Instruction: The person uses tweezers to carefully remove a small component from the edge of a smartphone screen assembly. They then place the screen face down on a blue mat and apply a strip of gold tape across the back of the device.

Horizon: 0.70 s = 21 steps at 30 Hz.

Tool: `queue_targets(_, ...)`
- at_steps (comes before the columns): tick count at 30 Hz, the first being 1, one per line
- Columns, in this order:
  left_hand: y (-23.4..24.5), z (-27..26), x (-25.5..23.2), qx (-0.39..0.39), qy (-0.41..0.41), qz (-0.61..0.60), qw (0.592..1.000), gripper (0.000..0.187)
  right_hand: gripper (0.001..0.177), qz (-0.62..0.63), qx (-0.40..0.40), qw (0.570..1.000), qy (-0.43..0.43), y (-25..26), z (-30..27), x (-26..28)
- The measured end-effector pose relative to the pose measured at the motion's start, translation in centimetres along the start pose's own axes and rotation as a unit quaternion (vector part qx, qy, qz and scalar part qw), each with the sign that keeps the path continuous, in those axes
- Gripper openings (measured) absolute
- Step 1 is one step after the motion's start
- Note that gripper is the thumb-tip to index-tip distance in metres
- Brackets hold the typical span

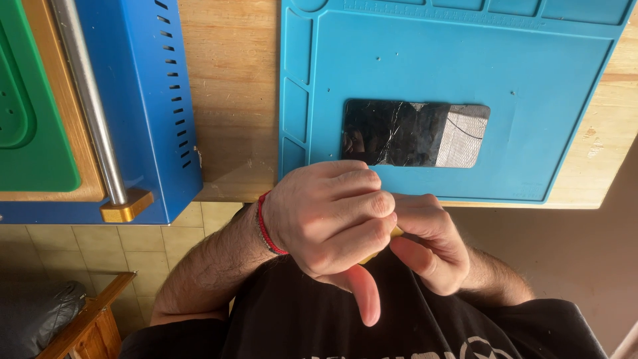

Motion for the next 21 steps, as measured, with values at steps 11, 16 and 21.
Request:
queue_targets(11,-0.9,0.4,0.8,0.045,0.016,0.017,0.999,0.067,0.03,0.066,-0.024,0.997,0.014,0.0,-1.2,-1.6)
queue_targets(16,-0.8,0.6,1.0,0.056,0.02,0.013,0.998,0.067,0.033,-0.041,-0.044,0.998,0.021,0.2,-3.6,-2.8)
queue_targets(21,-0.9,0.7,0.5,0.068,0.01,-0.015,0.998,0.067,0.037,-0.093,-0.057,0.994,-0.008,-1.2,-6.9,-2.7)
Point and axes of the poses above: each hand's wrist, its own z-axis towards the middle knuckle, its own y-axis out of the back of the hand, x = y × z, the point moved 10 cm from there along z, towards the middle knuckle, and after that the axes turned 10 degrees about x, right-handed, at the moved point
